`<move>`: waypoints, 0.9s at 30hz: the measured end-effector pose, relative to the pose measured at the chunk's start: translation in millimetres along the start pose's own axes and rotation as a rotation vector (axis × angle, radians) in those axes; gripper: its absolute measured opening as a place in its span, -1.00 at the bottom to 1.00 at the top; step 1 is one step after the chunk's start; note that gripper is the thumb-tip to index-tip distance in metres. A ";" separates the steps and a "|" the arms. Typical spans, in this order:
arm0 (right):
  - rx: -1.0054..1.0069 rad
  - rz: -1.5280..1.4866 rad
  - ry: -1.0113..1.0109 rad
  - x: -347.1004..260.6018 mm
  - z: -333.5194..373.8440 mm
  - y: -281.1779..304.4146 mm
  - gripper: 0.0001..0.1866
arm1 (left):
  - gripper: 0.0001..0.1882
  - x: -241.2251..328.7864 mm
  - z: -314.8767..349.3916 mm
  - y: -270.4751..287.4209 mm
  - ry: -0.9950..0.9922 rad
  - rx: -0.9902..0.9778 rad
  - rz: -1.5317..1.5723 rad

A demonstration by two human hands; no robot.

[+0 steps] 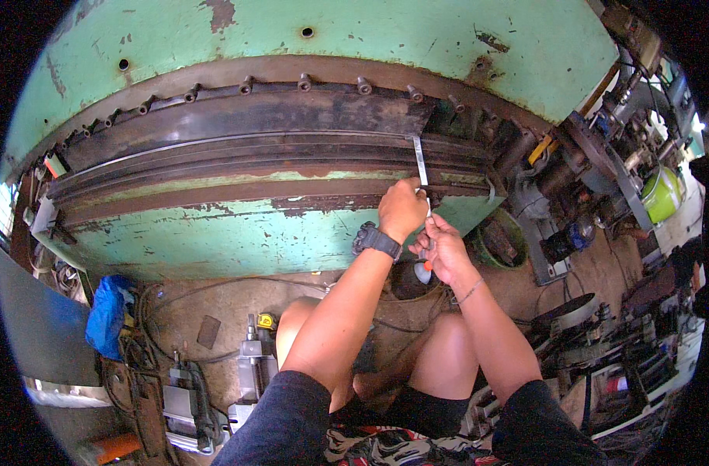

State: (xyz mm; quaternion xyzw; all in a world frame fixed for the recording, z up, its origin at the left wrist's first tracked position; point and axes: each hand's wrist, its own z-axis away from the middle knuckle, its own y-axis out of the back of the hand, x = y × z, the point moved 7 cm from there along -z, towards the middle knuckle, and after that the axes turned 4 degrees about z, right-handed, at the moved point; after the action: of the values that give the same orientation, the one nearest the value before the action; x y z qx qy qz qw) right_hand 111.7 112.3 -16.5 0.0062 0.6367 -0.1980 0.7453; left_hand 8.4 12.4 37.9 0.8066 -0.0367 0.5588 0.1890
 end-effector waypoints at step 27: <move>-0.038 -0.125 -0.101 -22.3 111.0 29.3 -0.66 | -0.39 -25.7 34.9 -67.8 0.503 -0.269 0.931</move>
State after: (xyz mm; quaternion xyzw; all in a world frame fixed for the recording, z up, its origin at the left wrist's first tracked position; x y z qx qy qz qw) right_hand 223.1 116.7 18.6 -0.0577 0.6010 -0.2320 0.7626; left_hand 48.2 59.2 -14.2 0.5152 -0.4147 0.7496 0.0259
